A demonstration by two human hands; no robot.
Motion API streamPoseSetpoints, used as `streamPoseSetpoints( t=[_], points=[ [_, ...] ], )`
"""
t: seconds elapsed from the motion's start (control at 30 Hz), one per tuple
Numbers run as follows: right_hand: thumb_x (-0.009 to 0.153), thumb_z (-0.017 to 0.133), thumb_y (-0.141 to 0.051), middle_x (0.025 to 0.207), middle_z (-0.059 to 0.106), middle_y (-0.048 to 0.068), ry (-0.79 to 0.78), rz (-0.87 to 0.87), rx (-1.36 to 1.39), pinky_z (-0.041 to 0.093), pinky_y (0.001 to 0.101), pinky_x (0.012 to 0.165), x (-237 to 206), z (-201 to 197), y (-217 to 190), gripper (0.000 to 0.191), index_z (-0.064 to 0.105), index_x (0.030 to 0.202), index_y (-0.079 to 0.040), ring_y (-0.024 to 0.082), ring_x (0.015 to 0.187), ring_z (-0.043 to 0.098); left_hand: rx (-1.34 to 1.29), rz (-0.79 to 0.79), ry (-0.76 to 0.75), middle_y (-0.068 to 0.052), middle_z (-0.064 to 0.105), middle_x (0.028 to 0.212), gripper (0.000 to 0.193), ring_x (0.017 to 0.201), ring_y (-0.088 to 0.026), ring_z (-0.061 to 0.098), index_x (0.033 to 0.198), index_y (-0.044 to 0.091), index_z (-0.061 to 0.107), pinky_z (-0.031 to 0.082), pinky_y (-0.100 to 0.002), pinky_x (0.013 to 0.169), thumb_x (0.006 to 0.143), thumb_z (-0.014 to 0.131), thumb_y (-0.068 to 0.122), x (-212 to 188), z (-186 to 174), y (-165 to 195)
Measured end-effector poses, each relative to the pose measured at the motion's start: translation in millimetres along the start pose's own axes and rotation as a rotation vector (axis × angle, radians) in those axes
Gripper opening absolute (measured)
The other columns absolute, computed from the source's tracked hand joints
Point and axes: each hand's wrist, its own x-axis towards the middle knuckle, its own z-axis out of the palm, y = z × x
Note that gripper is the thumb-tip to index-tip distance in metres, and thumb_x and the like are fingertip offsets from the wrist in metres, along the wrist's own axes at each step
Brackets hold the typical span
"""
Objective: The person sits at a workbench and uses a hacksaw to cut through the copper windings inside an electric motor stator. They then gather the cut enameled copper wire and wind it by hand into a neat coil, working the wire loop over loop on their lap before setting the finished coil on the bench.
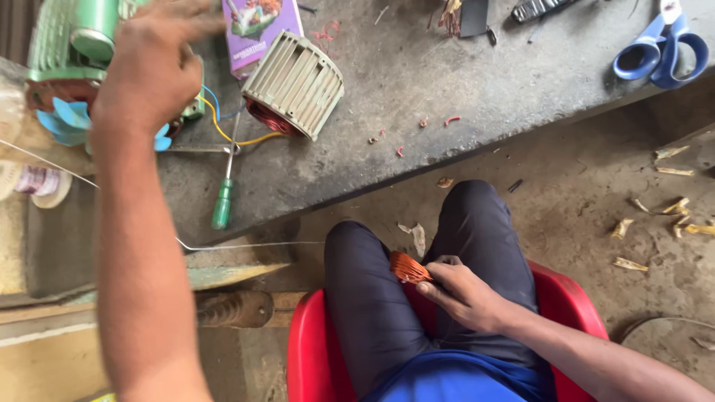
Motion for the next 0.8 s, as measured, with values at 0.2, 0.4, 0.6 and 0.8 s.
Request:
streamPoseSetpoints(
  t=[0.2,0.4,0.6,0.8],
  points=[
    [0.101,0.056,-0.032,0.066,0.045,0.015,-0.01,0.171,0.048,0.04,0.0433,0.063,7,6,2,0.033,0.055,0.085,-0.002,0.03,0.063,0.044,-0.014,-0.656,-0.167,-0.02,0.07,0.111,0.072,0.1,-0.04,0.066,0.116,0.006,0.069,0.052,-0.053,0.085,0.089,0.069,0.073,57,79,50],
    [0.103,0.055,-0.031,0.067,0.045,0.015,0.007,0.086,0.007,0.04,0.0435,0.071,0,0,-6,0.035,0.053,0.084,-0.003,0.03,0.066,0.044,0.247,-0.446,-0.071,-0.016,0.071,0.117,0.124,0.116,-0.037,0.065,0.159,0.012,0.04,0.039,-0.062,0.105,0.064,0.078,0.081,42,126,82],
    [0.104,0.054,-0.03,0.074,0.051,0.018,-0.05,-0.004,-0.002,0.042,0.0437,0.083,3,-6,-4,0.032,0.052,0.087,-0.003,0.035,0.075,0.051,-0.052,0.379,-0.079,-0.01,0.064,0.145,0.121,0.139,-0.036,0.051,0.15,0.027,0.046,0.007,-0.07,0.115,0.055,0.067,0.098,2,68,62],
    [0.103,0.056,-0.028,0.078,0.056,0.016,-0.11,-0.011,-0.011,0.043,0.0449,0.087,1,-10,-11,0.029,0.054,0.087,-0.004,0.036,0.08,0.057,-0.446,0.117,-0.054,-0.004,0.063,0.137,0.088,0.139,-0.027,0.048,0.127,0.027,0.068,0.038,-0.05,0.118,0.085,0.025,0.092,4,77,58]
  ],
)
